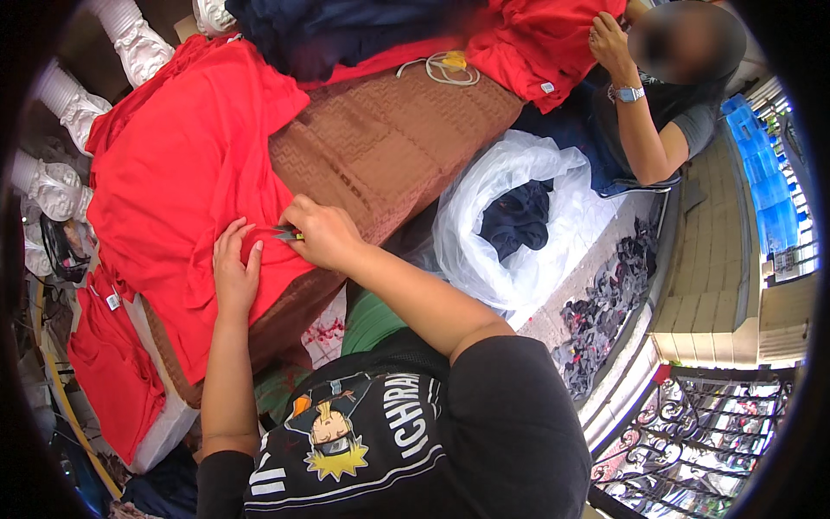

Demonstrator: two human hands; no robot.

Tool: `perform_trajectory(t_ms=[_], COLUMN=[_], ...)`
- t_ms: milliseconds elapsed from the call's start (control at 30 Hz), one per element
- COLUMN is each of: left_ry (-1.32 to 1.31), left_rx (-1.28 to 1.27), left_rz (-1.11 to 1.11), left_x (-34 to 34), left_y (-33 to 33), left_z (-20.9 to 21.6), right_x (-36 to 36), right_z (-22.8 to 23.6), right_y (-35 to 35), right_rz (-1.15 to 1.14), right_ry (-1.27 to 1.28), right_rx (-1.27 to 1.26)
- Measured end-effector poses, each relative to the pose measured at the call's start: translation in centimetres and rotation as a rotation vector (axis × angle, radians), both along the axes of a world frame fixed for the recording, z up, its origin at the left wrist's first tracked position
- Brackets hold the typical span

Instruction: The person uses small snips to trim excess threads and labels from several red shirts, folding them once completed.

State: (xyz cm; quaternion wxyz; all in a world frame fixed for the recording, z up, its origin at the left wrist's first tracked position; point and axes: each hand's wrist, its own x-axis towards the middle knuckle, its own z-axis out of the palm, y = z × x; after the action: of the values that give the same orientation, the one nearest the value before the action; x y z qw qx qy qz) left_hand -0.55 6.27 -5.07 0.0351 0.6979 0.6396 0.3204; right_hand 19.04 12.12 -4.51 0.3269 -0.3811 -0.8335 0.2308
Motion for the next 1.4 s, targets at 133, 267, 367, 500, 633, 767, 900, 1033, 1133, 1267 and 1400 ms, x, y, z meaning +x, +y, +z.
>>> perform_trajectory(t_ms=[133, 267, 367, 500, 633, 767, 900, 1033, 1133, 1267, 1400], left_ry=[-0.017, -0.03, -0.02, -0.02, -0.021, -0.026, -0.028, -0.028, -0.048, -0.129, -0.111], left_rx=[0.03, 0.03, 0.012, 0.004, 0.001, -0.019, -0.027, 0.022, 0.053, 0.019, 0.114], left_rz=[0.002, 0.008, 0.013, 0.022, 0.015, 0.027, 0.024, 0.013, 0.008, 0.033, 0.016], left_x=[-0.1, -0.1, 0.1, 0.0, 0.0, 0.1, 0.3, 0.2, 0.1, 0.1, -0.1], left_y=[0.1, 0.2, 0.1, 0.0, 0.0, -0.1, -0.2, -0.1, 0.0, -0.3, -0.8], left_z=[-0.3, -0.6, -0.1, -0.1, 0.0, 0.1, 0.6, 0.3, 0.0, 0.6, 1.0], right_x=[-0.1, 0.0, 0.1, -0.1, 0.0, 0.0, 0.0, 0.0, -0.1, 0.0, 0.1], right_z=[-0.2, -0.3, -0.4, -0.2, 0.3, 0.1, -0.3, -0.3, -0.6, -0.2, -0.2], right_y=[-0.1, 0.0, 0.0, -0.1, -0.4, -0.3, -0.2, -0.4, -0.2, -0.5, -0.8], right_rz=[-0.014, -0.021, -0.011, -0.005, -0.012, -0.009, -0.009, -0.007, -0.012, -0.002, 0.01], right_ry=[0.02, 0.026, 0.028, 0.03, 0.02, 0.001, -0.015, 0.014, 0.016, 0.02, -0.003], right_rx=[0.048, 0.079, 0.072, 0.032, 0.008, 0.01, 0.029, 0.037, 0.047, 0.05, 0.088])
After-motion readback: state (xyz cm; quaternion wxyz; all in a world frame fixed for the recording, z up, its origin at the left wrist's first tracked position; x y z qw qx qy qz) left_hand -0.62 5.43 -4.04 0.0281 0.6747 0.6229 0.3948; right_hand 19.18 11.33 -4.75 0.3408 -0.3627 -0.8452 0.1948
